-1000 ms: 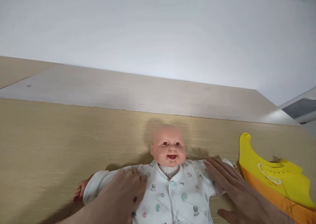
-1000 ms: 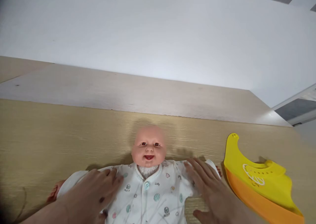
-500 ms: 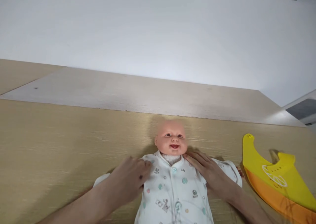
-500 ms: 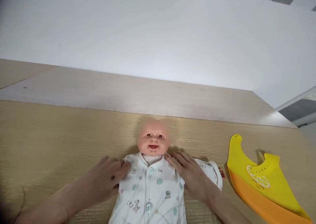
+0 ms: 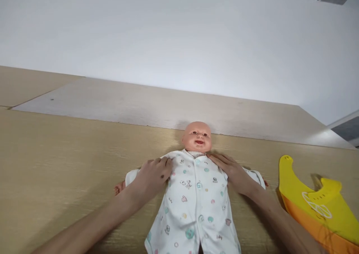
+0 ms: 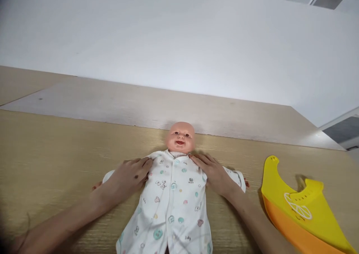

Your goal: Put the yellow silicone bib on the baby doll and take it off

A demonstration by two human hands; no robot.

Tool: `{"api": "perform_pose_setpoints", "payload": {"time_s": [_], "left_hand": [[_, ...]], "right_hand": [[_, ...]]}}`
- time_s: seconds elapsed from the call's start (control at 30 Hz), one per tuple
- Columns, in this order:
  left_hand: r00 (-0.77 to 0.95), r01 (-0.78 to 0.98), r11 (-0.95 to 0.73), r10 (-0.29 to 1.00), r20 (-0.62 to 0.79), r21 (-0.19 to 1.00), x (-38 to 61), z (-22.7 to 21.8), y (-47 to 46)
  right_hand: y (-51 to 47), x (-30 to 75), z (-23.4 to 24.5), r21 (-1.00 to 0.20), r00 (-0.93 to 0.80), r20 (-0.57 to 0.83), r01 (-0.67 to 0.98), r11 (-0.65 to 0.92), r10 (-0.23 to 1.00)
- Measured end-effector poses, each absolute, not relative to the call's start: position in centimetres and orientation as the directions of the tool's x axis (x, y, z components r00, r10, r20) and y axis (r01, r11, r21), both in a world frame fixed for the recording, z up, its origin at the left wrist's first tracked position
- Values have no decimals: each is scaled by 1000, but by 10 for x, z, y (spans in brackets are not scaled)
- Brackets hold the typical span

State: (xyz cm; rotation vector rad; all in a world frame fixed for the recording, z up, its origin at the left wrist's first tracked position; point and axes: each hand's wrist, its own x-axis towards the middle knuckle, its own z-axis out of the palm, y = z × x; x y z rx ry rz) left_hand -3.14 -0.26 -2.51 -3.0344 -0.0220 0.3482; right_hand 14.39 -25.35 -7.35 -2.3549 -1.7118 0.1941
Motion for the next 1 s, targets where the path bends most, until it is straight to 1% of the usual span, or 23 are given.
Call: {"api": "perform_pose_setpoints", "payload": {"time_s": [0.1,0.17,0.23,0.37,0.43,0.57,0.63,0.7,0.83,1.0], "left_hand": [[987,56,-994,68,-145,-90,-27,-33,-3],[993,88,-992,94,-67,-86,-24,-41,-2],[994,108,-991,106,30,-77,-20,-51,1],[964,104,-993,88,250,-52,-13,-71,9],[944,113,-993,98,316,-30,-9,-78,13],[928,171,-985,169,332,23,1,-84,17],[920,205,-978,207,332,41,7,-85,19],[911,228,-972,234,340,59,12,-88,20],[888,261,-959,283,362,111,22,-99,23],[840,303,-938,348,417,171,36,-108,23]], "right_hand": [[-250,152,-74,-260,324,34,916,-305,945],[-246,158,-74,-269,343,35,908,-321,939],[-240,164,-75,-281,366,43,897,-340,930],[-227,178,-76,-315,398,87,881,-354,913],[-220,183,-76,-334,409,105,873,-355,907],[-208,192,-78,-355,453,148,854,-380,879],[-202,193,-80,-347,500,164,836,-424,851],[-197,193,-80,-311,571,166,804,-507,804],[-187,189,-80,-200,701,166,713,-672,694],[-177,189,-81,-98,768,231,629,-771,597]]}}
